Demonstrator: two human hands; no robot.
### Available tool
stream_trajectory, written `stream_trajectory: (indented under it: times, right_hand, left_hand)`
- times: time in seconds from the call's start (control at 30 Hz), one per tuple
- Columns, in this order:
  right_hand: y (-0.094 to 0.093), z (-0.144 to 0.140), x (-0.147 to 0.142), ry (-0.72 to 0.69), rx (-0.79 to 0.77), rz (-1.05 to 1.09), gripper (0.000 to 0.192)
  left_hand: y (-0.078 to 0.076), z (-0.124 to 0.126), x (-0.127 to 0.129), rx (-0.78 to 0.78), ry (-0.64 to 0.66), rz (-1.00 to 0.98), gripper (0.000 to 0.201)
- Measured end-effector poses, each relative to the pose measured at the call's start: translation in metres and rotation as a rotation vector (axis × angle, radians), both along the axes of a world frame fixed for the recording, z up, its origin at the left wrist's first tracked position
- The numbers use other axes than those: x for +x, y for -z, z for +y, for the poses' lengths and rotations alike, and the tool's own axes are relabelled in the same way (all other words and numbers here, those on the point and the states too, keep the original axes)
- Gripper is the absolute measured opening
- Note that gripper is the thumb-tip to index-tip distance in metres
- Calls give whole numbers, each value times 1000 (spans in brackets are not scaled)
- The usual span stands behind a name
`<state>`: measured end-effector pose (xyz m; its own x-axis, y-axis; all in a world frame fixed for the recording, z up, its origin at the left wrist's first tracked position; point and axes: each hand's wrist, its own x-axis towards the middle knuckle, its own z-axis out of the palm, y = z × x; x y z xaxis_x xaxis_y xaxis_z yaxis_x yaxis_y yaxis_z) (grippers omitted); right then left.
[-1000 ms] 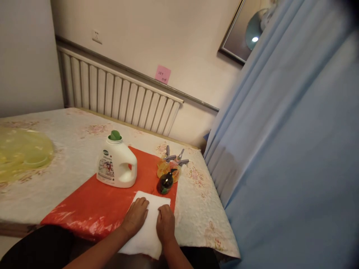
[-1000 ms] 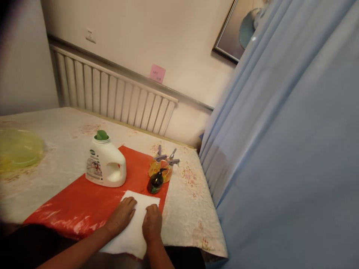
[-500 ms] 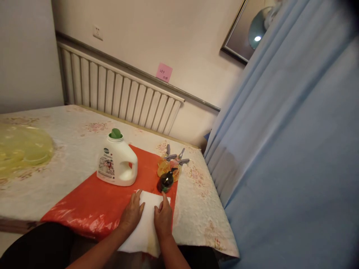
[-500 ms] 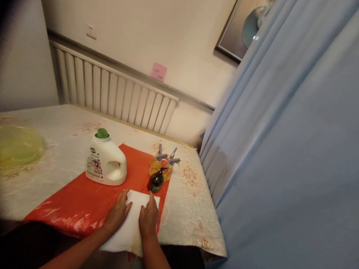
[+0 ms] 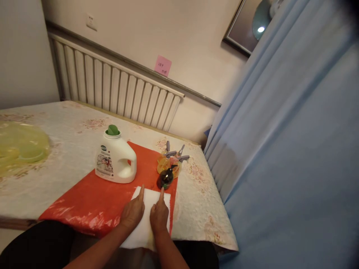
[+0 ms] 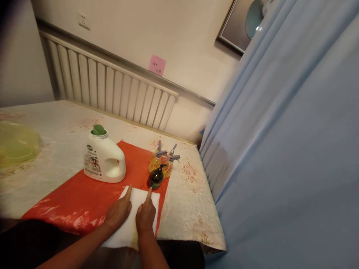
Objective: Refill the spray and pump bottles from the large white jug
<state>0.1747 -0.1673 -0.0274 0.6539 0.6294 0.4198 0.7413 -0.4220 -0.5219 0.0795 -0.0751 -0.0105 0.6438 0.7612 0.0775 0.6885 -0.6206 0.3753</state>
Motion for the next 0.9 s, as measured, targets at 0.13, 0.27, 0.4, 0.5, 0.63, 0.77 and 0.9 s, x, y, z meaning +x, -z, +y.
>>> stream_trajectory:
  times: [0.13,0.27,0.4,0.5,0.63,0.77,0.9]
  right_hand:
    - [0,3,1,34,-35,-25,80]
    - [-1,3,1,27,-43,-18,80]
    - [-4,2,1,36,-57,-22,78]
    - [-5,2,0,37,-64,-7,77]
    - [-6,2,0,35,-53,4,77]
    - [-6,2,0,38,-51,4,77]
    - [-6,2,0,39,-48,-1,77]
  left_hand:
    - [-4,-1,0,1,5,42,67]
    - [-7,-1,1,5,15,61,69]
    - [-7,-1,1,8,21,72,69]
    - [-7,-1,1,14,29,71,68]
    - [-7,-2,0,23,40,62,68]
    - [-9,-2,0,22,39,60,68]
    - [-11,-4,-1,14,32,63,69]
